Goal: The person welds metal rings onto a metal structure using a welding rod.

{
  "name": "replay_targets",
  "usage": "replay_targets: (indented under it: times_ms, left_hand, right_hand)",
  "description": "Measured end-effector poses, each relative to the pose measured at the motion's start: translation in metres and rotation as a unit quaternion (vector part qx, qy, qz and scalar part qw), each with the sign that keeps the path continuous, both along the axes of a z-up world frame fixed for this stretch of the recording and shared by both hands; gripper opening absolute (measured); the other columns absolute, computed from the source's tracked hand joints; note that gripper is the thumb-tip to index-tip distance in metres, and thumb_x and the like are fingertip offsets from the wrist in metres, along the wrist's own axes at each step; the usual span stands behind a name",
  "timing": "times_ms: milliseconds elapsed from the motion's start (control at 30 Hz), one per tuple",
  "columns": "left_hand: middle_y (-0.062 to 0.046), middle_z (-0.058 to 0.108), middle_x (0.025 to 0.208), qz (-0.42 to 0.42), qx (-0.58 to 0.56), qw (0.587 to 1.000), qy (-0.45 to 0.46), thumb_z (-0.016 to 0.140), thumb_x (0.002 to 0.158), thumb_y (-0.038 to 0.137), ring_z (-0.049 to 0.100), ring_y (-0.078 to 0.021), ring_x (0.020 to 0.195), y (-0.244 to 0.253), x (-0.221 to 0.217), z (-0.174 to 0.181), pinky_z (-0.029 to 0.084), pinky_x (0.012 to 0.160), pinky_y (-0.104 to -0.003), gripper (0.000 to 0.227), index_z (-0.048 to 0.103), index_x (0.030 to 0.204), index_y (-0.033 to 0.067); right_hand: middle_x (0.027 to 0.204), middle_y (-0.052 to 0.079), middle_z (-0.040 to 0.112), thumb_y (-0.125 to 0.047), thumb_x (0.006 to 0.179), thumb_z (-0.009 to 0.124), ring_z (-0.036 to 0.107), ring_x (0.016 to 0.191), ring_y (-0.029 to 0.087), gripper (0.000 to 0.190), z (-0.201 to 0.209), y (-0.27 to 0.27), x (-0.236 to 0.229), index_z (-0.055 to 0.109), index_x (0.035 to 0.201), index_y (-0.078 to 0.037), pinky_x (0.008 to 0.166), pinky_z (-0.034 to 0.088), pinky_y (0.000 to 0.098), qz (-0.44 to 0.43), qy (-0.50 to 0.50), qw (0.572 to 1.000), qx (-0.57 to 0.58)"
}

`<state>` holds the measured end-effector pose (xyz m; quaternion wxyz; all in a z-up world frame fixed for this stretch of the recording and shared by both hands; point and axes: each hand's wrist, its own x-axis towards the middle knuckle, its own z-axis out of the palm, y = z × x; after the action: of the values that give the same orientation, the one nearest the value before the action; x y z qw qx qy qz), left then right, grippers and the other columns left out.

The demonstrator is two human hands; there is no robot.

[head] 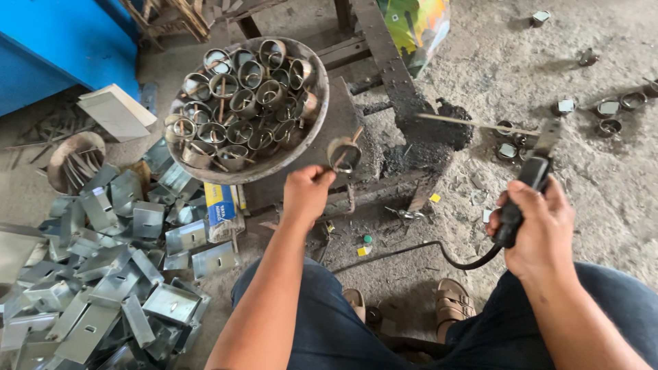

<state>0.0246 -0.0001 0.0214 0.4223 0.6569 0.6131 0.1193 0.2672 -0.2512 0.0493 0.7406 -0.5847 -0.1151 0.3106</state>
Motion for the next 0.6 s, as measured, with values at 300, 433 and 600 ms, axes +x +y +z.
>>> replay_targets:
  times_ms: [300, 433, 600]
  left_hand:
    - [-0.008, 0.075, 0.108, -0.136, 0.42, 0.897, -0.004, 0.067, 0.084, 0.005, 0.071, -0.032, 0.094, 0.008, 0.0, -0.026, 0.057, 0.08, -0.04, 0.019, 0.076, 0.101, 0.0079]
    - [-0.009, 0.074, 0.112, -0.158, 0.42, 0.893, -0.029, 0.06, 0.084, -0.002, 0.072, -0.0321, 0.098, 0.011, -0.003, -0.031, 0.058, 0.085, -0.04, 0.027, 0.075, 0.106, 0.005]
    - [-0.01, 0.074, 0.111, -0.162, 0.421, 0.892, -0.029, 0.059, 0.084, -0.003, 0.072, -0.0315, 0.098, 0.014, 0.001, -0.025, 0.057, 0.087, -0.039, 0.027, 0.074, 0.105, 0.0036]
  right_hand:
    - [0.098, 0.007, 0.065, -0.047, 0.086, 0.078, 0.065, 0.074, 0.013, 0.093, -0.003, -0.013, -0.02, 0.04, 0.154, 0.002, 0.062, 0.058, 0.0304, 0.081, -0.396, 0.907, -0.117]
    - [0.104, 0.009, 0.065, -0.05, 0.083, 0.078, 0.068, 0.076, 0.013, 0.094, 0.003, -0.011, -0.035, 0.039, 0.152, 0.001, 0.066, 0.061, 0.0264, 0.072, -0.539, 0.829, -0.129]
    - [0.091, 0.004, 0.068, -0.048, 0.081, 0.08, 0.068, 0.065, 0.008, 0.098, 0.012, -0.008, -0.046, 0.039, 0.154, 0.003, 0.061, 0.059, 0.0254, 0.09, -0.504, 0.851, -0.115]
